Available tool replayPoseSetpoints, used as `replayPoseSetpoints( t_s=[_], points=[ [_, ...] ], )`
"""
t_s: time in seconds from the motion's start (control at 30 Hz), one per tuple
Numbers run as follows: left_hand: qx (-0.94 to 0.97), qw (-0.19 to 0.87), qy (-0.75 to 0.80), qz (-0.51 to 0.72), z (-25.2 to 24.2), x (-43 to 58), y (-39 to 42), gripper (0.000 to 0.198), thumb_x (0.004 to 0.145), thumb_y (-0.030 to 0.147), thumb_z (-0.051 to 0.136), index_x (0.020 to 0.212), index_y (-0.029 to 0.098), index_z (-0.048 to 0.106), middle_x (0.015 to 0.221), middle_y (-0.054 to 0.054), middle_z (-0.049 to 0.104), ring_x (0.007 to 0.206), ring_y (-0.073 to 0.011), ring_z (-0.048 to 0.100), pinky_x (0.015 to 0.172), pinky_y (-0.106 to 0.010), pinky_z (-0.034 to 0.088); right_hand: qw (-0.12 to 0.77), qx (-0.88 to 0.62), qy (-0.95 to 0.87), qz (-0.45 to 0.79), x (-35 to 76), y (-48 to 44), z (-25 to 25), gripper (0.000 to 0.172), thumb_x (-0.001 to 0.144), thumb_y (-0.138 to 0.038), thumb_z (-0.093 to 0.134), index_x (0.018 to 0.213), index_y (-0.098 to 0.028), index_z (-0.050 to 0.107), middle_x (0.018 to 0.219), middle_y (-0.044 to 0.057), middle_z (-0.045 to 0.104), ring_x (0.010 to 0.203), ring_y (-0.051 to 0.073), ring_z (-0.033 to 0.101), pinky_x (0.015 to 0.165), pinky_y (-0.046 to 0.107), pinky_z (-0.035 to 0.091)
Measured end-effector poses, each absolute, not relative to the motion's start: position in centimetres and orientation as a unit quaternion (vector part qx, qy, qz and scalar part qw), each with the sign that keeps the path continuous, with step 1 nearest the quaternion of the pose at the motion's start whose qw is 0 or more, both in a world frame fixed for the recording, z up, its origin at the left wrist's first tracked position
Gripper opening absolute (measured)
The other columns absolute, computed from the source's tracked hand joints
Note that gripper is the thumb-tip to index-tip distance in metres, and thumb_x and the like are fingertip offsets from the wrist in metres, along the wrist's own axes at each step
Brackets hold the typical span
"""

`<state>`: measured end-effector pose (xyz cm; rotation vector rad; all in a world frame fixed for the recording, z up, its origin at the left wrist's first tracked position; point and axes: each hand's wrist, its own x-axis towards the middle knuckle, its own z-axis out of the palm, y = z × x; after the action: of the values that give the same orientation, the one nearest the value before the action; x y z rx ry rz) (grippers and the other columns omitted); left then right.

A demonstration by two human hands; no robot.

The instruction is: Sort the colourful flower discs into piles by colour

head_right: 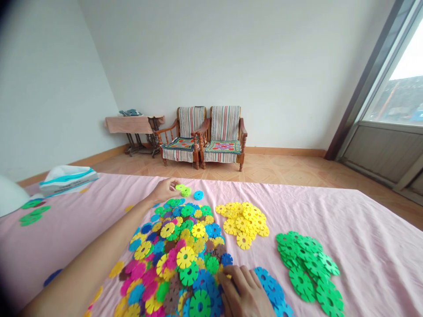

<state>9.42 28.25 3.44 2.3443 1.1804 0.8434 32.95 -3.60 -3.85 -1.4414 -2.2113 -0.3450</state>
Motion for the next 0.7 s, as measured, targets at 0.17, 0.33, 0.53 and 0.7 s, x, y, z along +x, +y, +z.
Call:
replayPoseSetpoints(
  t_s=[0.17, 0.33, 0.53, 0.7],
  points=[
    [0.842, 0.141, 0.425, 0.301, 2.3, 10.1, 29.0, 0.021, 0.061, 0.023, 0.064, 0.081, 0.018, 0.061, 0.081, -0.002, 0.068, 0.078, -0.0188, 0.062, 0.071, -0.028, 0.047, 0.227, -0.526, -0.808, -0.139, 33.1, -3.3, -4.3, 0.027, 0.088, -0.018, 0.05, 0.113, -0.022, 0.059, 0.099, 0.005, 0.067, 0.082, 0.017, 0.064, 0.073, 0.027, 0.053],
    [0.852, 0.107, 0.42, 0.294, 1.4, 10.3, 29.2, 0.019, 0.063, 0.024, 0.064, 0.081, 0.02, 0.062, 0.081, -0.001, 0.067, 0.081, -0.019, 0.061, 0.074, -0.028, 0.046, 0.228, -0.526, -0.807, -0.143, 33.2, -3.1, -4.2, 0.026, 0.088, -0.02, 0.052, 0.113, -0.023, 0.059, 0.098, 0.004, 0.067, 0.078, 0.017, 0.063, 0.068, 0.026, 0.052],
    [0.857, 0.098, 0.418, 0.284, 0.7, 10.2, 29.3, 0.016, 0.066, 0.022, 0.063, 0.082, 0.02, 0.061, 0.082, -0.001, 0.066, 0.081, -0.019, 0.061, 0.074, -0.028, 0.047, 0.233, -0.521, -0.805, -0.163, 33.2, -3.1, -4.5, 0.024, 0.089, -0.022, 0.051, 0.111, -0.024, 0.06, 0.097, 0.004, 0.067, 0.078, 0.017, 0.063, 0.067, 0.027, 0.053],
    [0.866, 0.103, 0.407, 0.271, 0.6, 9.7, 29.4, 0.021, 0.067, 0.025, 0.064, 0.088, 0.02, 0.062, 0.088, -0.003, 0.067, 0.086, -0.021, 0.062, 0.079, -0.03, 0.048, 0.22, -0.522, -0.808, -0.16, 33.3, -3.0, -4.7, 0.025, 0.089, -0.02, 0.05, 0.112, -0.024, 0.06, 0.097, 0.004, 0.067, 0.079, 0.018, 0.063, 0.068, 0.028, 0.053]
  ],
)
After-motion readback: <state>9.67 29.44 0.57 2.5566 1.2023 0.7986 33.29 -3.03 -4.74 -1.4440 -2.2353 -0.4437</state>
